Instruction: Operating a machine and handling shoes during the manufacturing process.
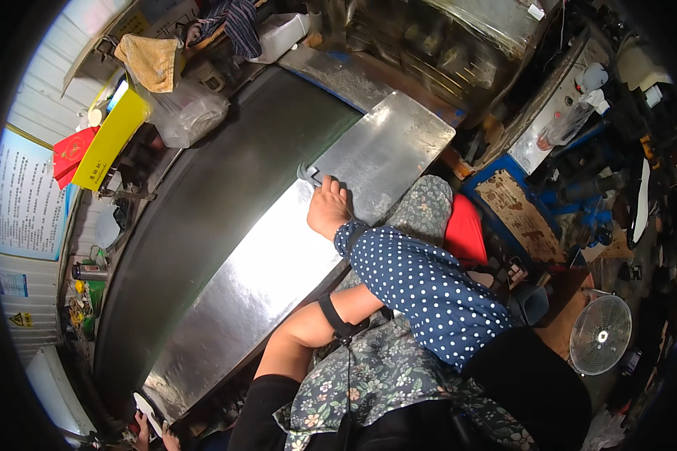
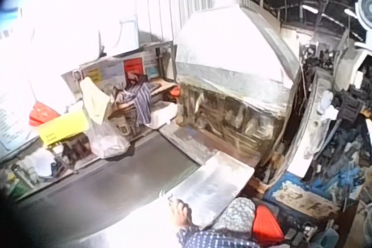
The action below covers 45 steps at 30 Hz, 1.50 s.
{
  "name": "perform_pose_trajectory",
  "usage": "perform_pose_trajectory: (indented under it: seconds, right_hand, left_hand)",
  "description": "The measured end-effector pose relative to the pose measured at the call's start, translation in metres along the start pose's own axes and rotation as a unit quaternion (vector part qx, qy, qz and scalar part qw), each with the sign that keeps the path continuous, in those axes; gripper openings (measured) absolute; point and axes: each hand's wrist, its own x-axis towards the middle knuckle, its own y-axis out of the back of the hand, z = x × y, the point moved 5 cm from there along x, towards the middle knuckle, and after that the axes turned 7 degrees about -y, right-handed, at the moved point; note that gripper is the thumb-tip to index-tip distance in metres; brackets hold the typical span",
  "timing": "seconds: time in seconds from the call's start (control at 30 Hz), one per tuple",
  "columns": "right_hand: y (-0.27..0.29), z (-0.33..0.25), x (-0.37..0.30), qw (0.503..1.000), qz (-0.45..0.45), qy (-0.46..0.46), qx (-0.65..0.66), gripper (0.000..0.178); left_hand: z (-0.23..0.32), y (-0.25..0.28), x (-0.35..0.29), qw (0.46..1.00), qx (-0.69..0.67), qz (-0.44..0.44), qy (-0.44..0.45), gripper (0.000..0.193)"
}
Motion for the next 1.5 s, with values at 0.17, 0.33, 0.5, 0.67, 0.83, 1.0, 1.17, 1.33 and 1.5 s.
perform_pose_trajectory:
  seconds: [0.17, 0.33, 0.5, 0.67, 0.83, 1.0, 1.17, 1.33, 1.5]
  right_hand:
    - [0.023, 0.037, 0.027, 0.938, -0.296, -0.025, 0.181, 0.023]
    - [0.193, 0.106, -0.035, 0.824, -0.329, -0.019, 0.461, 0.027]
    - [0.311, 0.213, -0.165, 0.890, -0.291, -0.188, 0.297, 0.036]
    - [0.289, 0.262, -0.288, 0.911, -0.305, -0.213, 0.177, 0.041]
    - [0.259, 0.246, -0.293, 0.887, -0.345, -0.233, 0.201, 0.030]
    - [0.270, 0.254, -0.272, 0.894, -0.410, -0.149, 0.106, 0.036]
    - [0.259, 0.248, -0.260, 0.918, -0.384, -0.079, 0.059, 0.043]
    - [0.227, 0.272, -0.269, 0.951, -0.275, -0.049, 0.130, 0.040]
    - [0.203, 0.291, -0.278, 0.970, -0.224, -0.039, 0.085, 0.038]
  left_hand:
    - [-0.006, -0.003, 0.006, 0.996, 0.062, -0.060, -0.020, 0.057]
    - [0.059, 0.032, 0.034, 0.996, -0.049, -0.017, 0.073, 0.067]
    - [0.056, 0.042, 0.041, 0.984, -0.136, -0.043, 0.103, 0.067]
    - [0.061, 0.039, 0.034, 0.954, -0.247, -0.076, 0.148, 0.061]
    - [0.072, 0.033, 0.034, 0.980, -0.141, -0.070, 0.122, 0.065]
    - [0.071, 0.029, 0.031, 0.976, -0.168, -0.037, 0.131, 0.066]
    - [0.069, 0.037, 0.022, 0.994, -0.044, -0.010, 0.102, 0.067]
    - [0.068, 0.044, 0.020, 0.991, -0.051, -0.015, 0.119, 0.066]
    - [0.069, 0.048, 0.031, 0.977, -0.100, -0.069, 0.176, 0.062]
